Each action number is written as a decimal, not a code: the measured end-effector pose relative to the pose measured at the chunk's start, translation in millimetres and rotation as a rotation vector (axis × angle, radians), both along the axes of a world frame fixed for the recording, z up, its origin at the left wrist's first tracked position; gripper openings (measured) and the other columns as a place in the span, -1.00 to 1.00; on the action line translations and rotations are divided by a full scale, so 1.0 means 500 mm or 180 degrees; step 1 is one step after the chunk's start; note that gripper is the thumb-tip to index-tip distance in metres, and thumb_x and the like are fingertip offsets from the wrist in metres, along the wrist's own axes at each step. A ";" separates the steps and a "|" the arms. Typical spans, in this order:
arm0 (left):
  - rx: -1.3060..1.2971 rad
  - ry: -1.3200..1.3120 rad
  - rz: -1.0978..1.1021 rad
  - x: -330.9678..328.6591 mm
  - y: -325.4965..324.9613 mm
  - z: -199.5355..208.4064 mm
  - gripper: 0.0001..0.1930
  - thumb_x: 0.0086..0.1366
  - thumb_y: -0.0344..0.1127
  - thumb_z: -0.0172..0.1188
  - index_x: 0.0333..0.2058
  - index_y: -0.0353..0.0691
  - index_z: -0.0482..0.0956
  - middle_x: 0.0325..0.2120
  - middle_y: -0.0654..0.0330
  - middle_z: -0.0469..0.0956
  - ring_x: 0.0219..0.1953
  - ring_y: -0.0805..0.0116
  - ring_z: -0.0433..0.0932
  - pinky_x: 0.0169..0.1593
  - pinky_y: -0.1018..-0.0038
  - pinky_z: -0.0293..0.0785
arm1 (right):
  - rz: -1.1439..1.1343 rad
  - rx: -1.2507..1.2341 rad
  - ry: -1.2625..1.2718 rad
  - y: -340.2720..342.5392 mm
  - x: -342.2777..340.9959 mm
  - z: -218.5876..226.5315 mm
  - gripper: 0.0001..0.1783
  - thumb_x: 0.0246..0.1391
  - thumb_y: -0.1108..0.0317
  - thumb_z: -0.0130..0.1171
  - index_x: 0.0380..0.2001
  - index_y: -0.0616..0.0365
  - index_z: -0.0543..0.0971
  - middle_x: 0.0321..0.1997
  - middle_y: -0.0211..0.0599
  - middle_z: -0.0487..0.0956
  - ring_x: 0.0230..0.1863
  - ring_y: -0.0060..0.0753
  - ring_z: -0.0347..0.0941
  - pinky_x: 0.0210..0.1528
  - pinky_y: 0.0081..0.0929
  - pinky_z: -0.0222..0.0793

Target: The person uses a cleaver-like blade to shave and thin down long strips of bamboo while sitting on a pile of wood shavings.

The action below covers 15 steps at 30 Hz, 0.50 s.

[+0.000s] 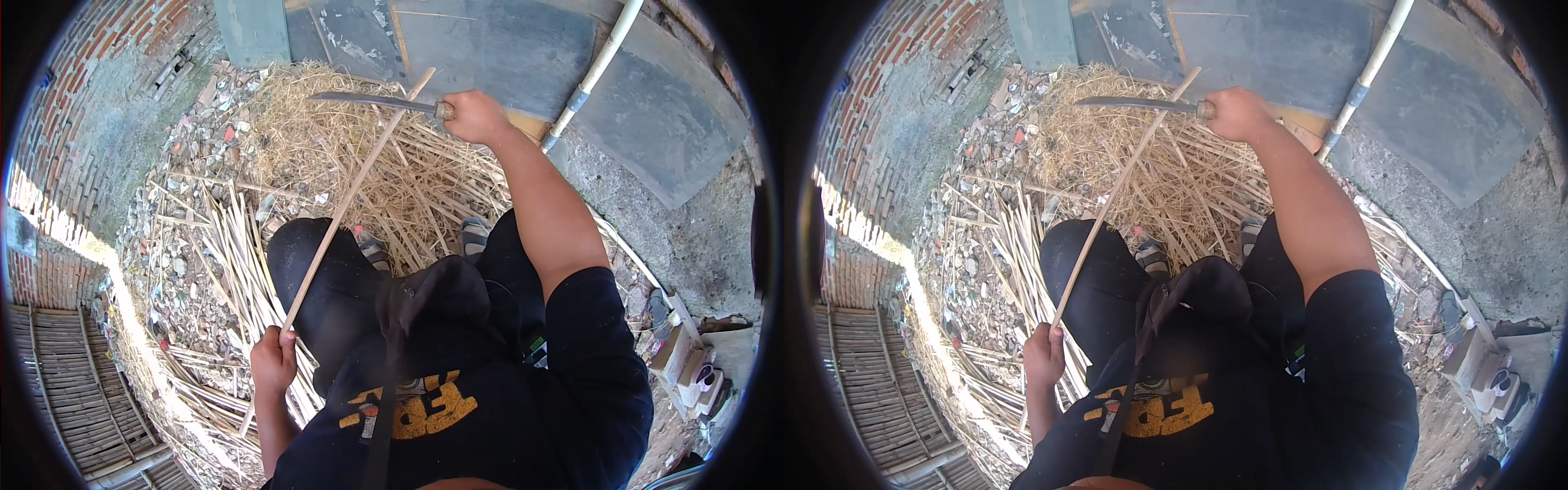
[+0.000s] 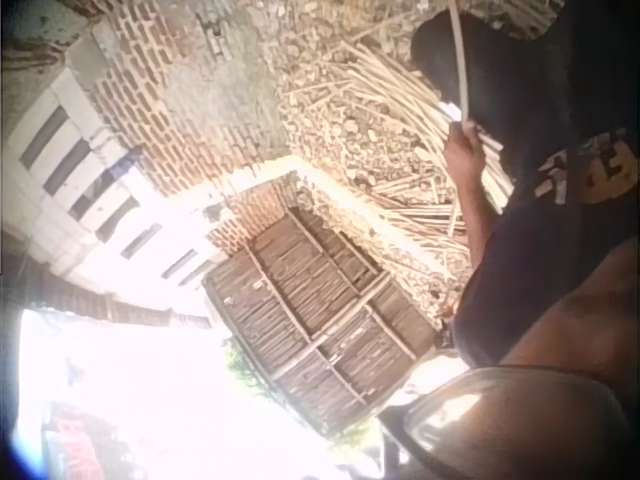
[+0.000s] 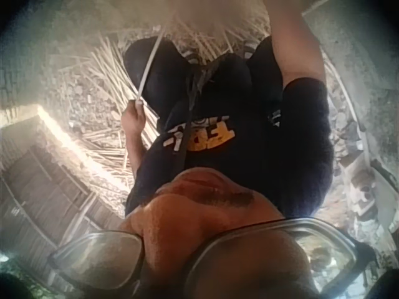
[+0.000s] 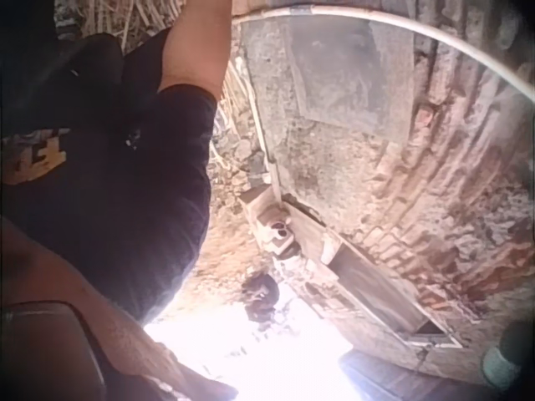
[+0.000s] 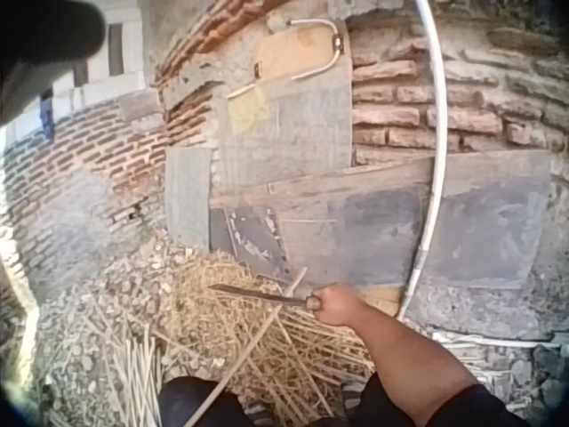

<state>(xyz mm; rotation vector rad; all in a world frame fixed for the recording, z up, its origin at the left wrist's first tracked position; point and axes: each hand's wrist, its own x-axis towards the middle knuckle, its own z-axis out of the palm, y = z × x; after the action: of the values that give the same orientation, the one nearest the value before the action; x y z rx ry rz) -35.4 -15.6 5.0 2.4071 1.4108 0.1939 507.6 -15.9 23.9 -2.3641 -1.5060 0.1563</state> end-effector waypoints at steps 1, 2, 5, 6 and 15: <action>0.0011 -0.0033 -0.0049 -0.003 0.002 -0.005 -0.53 0.49 0.02 0.07 -0.47 -0.27 0.41 -0.68 -0.12 0.46 -0.56 -0.27 0.49 -0.47 0.03 0.36 | -0.0014 0.0017 -0.0007 0.000 -0.010 0.004 -0.60 -0.04 0.28 0.23 -0.06 -0.07 0.68 -0.22 -0.09 0.71 -0.13 -0.02 0.64 -0.01 -0.10 0.57; 0.0028 -0.0040 -0.0068 0.000 0.006 -0.006 -0.53 0.49 0.02 0.07 -0.47 -0.27 0.41 -0.68 -0.12 0.46 -0.56 -0.27 0.49 -0.47 0.03 0.36 | 0.0161 -0.0082 -0.0038 0.006 -0.025 0.007 -0.64 -0.05 0.28 0.23 -0.11 -0.08 0.68 -0.23 -0.10 0.70 -0.13 -0.03 0.64 -0.01 -0.10 0.56; -0.0043 -0.0272 -0.0100 -0.001 0.002 -0.014 -0.54 0.49 0.01 0.06 -0.46 -0.27 0.41 -0.70 -0.11 0.45 -0.58 -0.26 0.49 -0.48 0.05 0.36 | 0.0617 -0.0276 -0.0202 0.005 -0.086 0.022 -0.71 -0.06 0.29 0.23 -0.19 -0.08 0.68 -0.28 -0.12 0.69 -0.14 -0.05 0.64 -0.02 -0.09 0.55; -0.0075 -0.0304 -0.0086 -0.004 0.001 -0.015 -0.54 0.50 0.00 0.06 -0.46 -0.27 0.41 -0.70 -0.10 0.44 -0.59 -0.25 0.48 -0.49 0.06 0.35 | 0.0912 -0.0319 -0.0359 0.004 -0.098 0.033 -0.73 -0.07 0.30 0.22 -0.22 -0.09 0.68 -0.30 -0.13 0.69 -0.15 -0.06 0.64 -0.04 -0.09 0.55; 0.0117 -0.0347 -0.0185 -0.029 -0.002 -0.019 -0.53 0.52 0.01 -0.01 -0.46 -0.27 0.40 -0.74 -0.04 0.41 -0.65 -0.16 0.45 -0.53 0.12 0.31 | -0.0065 0.0179 0.0221 -0.001 0.006 -0.011 -0.65 -0.04 0.29 0.22 -0.11 -0.05 0.67 -0.21 -0.09 0.70 -0.11 -0.05 0.65 0.02 -0.08 0.56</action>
<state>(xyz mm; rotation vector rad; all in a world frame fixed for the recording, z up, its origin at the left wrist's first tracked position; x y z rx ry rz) -50.1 -16.5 -4.7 2.4241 1.2987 0.3341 510.7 -16.6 18.2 -2.3051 -1.4350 0.1868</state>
